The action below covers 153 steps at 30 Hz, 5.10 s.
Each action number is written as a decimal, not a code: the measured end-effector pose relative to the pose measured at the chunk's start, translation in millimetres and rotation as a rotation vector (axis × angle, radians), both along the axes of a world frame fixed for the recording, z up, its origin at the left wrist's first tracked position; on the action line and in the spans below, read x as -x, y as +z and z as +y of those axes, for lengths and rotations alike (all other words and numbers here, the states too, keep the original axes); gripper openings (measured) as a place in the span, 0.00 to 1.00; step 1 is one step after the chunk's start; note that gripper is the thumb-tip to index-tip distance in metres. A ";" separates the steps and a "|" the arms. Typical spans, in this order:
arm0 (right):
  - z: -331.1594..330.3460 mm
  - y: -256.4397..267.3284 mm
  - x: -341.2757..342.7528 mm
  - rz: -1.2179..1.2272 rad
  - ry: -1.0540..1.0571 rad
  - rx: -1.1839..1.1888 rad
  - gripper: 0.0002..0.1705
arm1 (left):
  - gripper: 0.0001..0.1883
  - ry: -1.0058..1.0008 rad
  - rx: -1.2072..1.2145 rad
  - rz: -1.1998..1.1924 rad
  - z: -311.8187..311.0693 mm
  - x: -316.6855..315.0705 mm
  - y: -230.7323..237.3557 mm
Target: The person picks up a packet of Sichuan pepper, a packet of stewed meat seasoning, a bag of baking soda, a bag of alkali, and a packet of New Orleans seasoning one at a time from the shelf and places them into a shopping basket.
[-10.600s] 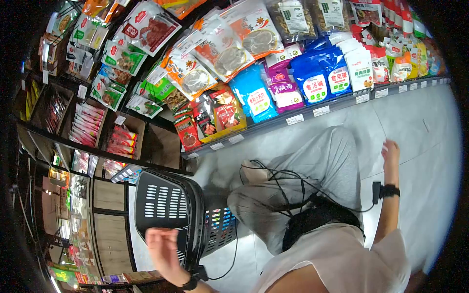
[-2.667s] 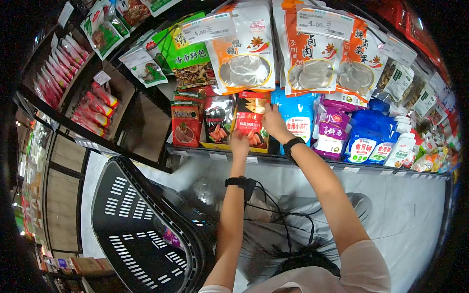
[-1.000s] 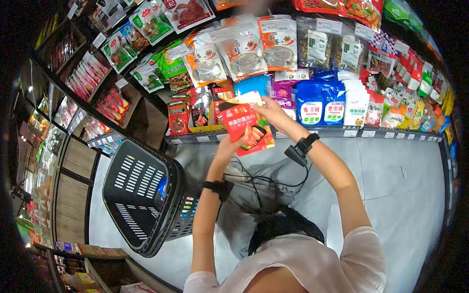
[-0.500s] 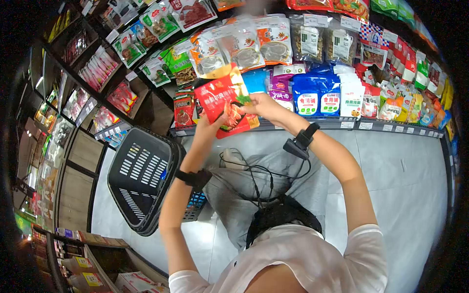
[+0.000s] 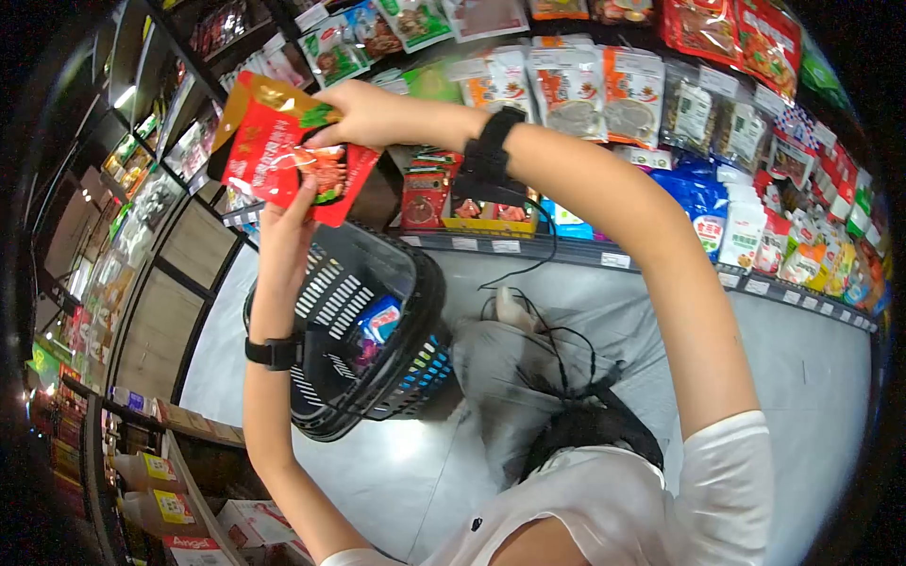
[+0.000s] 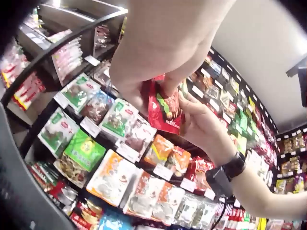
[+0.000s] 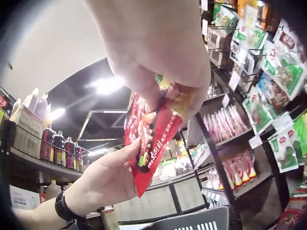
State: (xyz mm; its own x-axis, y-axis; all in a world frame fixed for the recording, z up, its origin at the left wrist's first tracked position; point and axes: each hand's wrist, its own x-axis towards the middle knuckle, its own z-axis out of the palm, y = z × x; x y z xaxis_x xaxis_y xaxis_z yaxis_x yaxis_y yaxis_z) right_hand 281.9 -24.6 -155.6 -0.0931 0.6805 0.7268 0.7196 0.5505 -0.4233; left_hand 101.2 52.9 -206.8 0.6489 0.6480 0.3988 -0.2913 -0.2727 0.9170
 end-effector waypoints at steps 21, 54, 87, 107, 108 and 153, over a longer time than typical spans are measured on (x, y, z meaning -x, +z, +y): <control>236.7 -176.6 113.5 0.833 0.261 0.454 0.11 | 0.13 0.127 0.389 0.016 197.1 118.1 -119.5; 204.1 -275.4 59.3 -0.184 -0.008 1.768 0.19 | 0.19 -0.209 0.315 1.386 202.8 98.8 -221.6; 211.4 -205.7 122.0 0.577 0.256 0.727 0.15 | 0.11 0.189 0.280 1.042 212.8 107.1 -186.4; -171.3 -205.7 -36.4 0.094 -0.301 0.262 0.20 | 0.06 0.628 -0.837 -0.217 -150.4 72.5 -47.4; -176.3 -212.6 -51.7 0.167 -0.351 0.269 0.19 | 0.04 0.580 -0.869 -0.126 -157.5 56.6 -52.5; 190.2 -408.8 -297.4 0.410 -0.717 0.264 0.16 | 0.14 0.691 -0.207 0.295 166.6 -379.3 -393.7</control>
State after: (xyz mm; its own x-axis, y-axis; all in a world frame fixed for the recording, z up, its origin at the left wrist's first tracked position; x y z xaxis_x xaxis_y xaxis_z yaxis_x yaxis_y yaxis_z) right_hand 579.3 165.5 -564.4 0.6579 0.6256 0.4194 0.6182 -0.1305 -0.7751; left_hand 480.5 219.5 -600.5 0.2236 0.8750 0.4294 0.2551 -0.4777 0.8407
